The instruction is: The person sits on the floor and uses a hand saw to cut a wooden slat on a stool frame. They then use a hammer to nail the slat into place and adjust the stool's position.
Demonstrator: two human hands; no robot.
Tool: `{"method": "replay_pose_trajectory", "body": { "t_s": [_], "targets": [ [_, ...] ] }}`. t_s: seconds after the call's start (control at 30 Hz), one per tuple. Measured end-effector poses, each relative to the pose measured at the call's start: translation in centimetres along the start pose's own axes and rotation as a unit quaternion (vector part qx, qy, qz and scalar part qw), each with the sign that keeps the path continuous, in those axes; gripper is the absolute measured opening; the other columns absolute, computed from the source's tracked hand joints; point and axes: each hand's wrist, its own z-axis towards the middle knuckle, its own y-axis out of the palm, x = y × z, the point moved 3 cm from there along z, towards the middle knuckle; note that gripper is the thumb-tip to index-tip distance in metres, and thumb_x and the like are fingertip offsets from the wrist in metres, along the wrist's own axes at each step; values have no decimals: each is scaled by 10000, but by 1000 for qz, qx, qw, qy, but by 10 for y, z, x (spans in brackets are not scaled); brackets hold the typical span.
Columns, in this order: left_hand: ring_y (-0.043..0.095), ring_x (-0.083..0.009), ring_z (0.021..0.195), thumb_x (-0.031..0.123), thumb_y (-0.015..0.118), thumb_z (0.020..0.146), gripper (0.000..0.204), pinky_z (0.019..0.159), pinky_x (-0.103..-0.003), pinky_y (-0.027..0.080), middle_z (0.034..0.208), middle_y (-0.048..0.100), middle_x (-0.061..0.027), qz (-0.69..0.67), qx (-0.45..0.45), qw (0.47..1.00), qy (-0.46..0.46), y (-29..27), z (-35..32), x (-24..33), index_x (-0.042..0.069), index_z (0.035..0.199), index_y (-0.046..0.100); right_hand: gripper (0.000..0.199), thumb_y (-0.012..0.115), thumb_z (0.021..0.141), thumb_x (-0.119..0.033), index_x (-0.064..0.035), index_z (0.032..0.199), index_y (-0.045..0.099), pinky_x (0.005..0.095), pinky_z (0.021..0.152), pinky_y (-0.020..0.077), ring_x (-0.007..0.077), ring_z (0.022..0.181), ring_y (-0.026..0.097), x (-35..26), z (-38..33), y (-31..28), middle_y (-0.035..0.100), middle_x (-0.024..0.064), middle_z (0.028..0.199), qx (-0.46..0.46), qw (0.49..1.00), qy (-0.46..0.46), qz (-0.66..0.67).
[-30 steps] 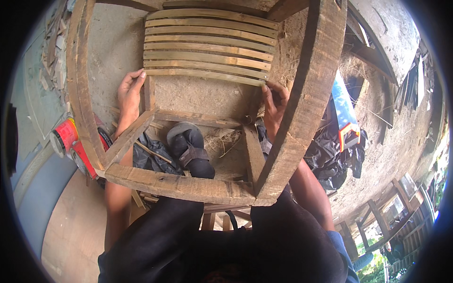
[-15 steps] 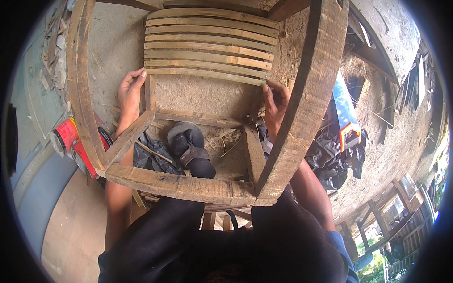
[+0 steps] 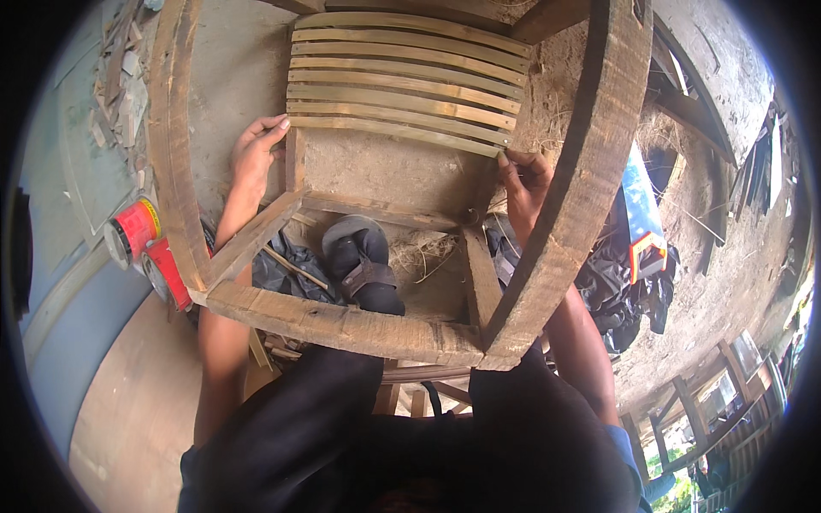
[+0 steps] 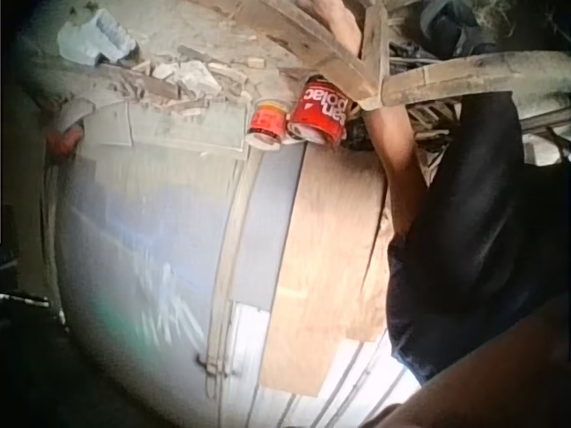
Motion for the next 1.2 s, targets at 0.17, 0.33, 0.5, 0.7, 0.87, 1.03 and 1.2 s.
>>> {"method": "replay_pose_trajectory", "body": {
  "t_s": [0.17,0.33,0.5,0.7,0.87,1.03,1.2],
  "targets": [
    [630,-93,907,176,717,929,108,729,-268,497,1028,708,-2,-9,-5,1000,-6,2,-2,6,96,1000,702,121,704,941,-67,17,1019,666,241,708,522,90,763,636,2,6,-6,696,39,891,-26,999,4,28],
    [624,-86,907,166,704,939,102,731,-263,497,1031,702,1,-18,-5,1000,19,2,-3,-1,98,1015,703,118,701,941,-59,18,1021,662,243,716,533,91,766,640,-2,4,-3,694,44,897,-37,999,-12,28],
    [620,-73,908,155,703,939,116,730,-254,495,1034,700,4,-14,-20,1000,8,1,2,-3,96,1039,702,112,698,942,-56,20,1016,662,244,725,539,90,767,642,3,5,-9,691,44,893,-29,998,-22,-44],
    [621,-75,899,162,706,939,126,727,-255,494,1041,697,11,-31,11,999,14,4,-3,-3,98,1046,698,168,718,936,-106,12,1033,647,264,742,543,107,798,646,-1,11,-10,685,44,901,-45,998,53,-8],
    [620,-95,903,190,726,924,174,715,-265,491,1023,689,-5,-54,14,998,-15,6,-8,0,90,1064,701,192,724,937,-137,8,1033,643,264,740,536,101,788,636,-1,11,-11,678,38,895,-60,997,35,-27],
    [624,-101,903,190,724,920,202,724,-275,494,1042,690,-12,-55,4,998,-9,5,-6,-1,83,1090,702,191,734,932,-147,0,1017,647,244,731,526,85,783,622,0,9,-13,659,15,871,-30,996,18,-81],
    [628,-94,898,167,721,911,185,725,-271,492,1039,703,-15,5,12,1000,23,-1,-6,4,76,1072,713,146,716,939,-117,-8,1020,662,232,715,509,79,777,614,-14,4,1,650,8,871,-14,995,-18,-93]
  ]
}}
